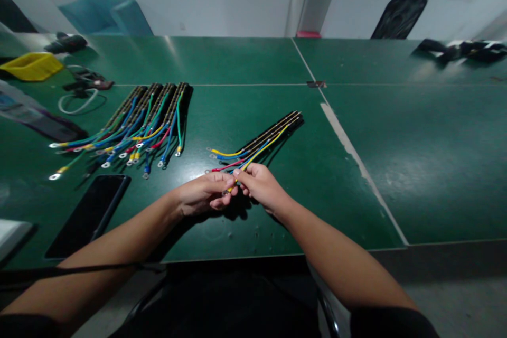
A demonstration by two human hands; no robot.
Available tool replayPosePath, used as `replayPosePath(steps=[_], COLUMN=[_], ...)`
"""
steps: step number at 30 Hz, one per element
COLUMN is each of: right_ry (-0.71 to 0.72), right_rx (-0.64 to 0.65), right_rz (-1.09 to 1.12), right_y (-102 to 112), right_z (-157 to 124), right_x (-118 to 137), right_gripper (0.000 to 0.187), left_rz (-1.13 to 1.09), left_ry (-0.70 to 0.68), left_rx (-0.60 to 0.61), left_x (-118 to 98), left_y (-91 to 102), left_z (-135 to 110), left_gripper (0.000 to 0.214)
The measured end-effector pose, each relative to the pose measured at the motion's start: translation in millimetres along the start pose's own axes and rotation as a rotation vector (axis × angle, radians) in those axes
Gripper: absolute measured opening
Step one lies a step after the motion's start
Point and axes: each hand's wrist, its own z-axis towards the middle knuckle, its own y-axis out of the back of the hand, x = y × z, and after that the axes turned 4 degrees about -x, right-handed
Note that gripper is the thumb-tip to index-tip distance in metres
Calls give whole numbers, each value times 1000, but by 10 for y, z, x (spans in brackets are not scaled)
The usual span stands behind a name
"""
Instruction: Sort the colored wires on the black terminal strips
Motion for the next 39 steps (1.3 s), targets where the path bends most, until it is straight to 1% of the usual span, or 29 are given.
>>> replayPosePath(steps=[3, 9, 16, 22, 29, 35, 39], right_ry=[-2, -10, -10, -6, -3, -8, -3], right_rx=[-2, -27, -3, -27, 0, -37, -9], right_rz=[-1, 16, -3, 4, -10, 1, -4], right_y=[-2, -4, -7, -8, -6, -5, -3], right_z=[-1, 3, 5, -4, 0, 0, 0], right_x=[1, -3, 5, 7, 4, -1, -1], right_gripper=[25, 29, 26, 28, 26, 29, 27], left_rz=[-1, -44, 2, -37, 24, -21, -2], left_ry=[-9, -33, -18, -18, -23, -42, -37], left_rx=[-5, 36, -17, 22, -16, 16, 8], left_x=[2, 20, 5, 15, 3, 12, 15], left_y=[-4, 8, -11, 5, -13, -5, -2], left_z=[-1, 1, -1, 6, -6, -1, 5], left_gripper=[22, 24, 23, 23, 24, 27, 25])
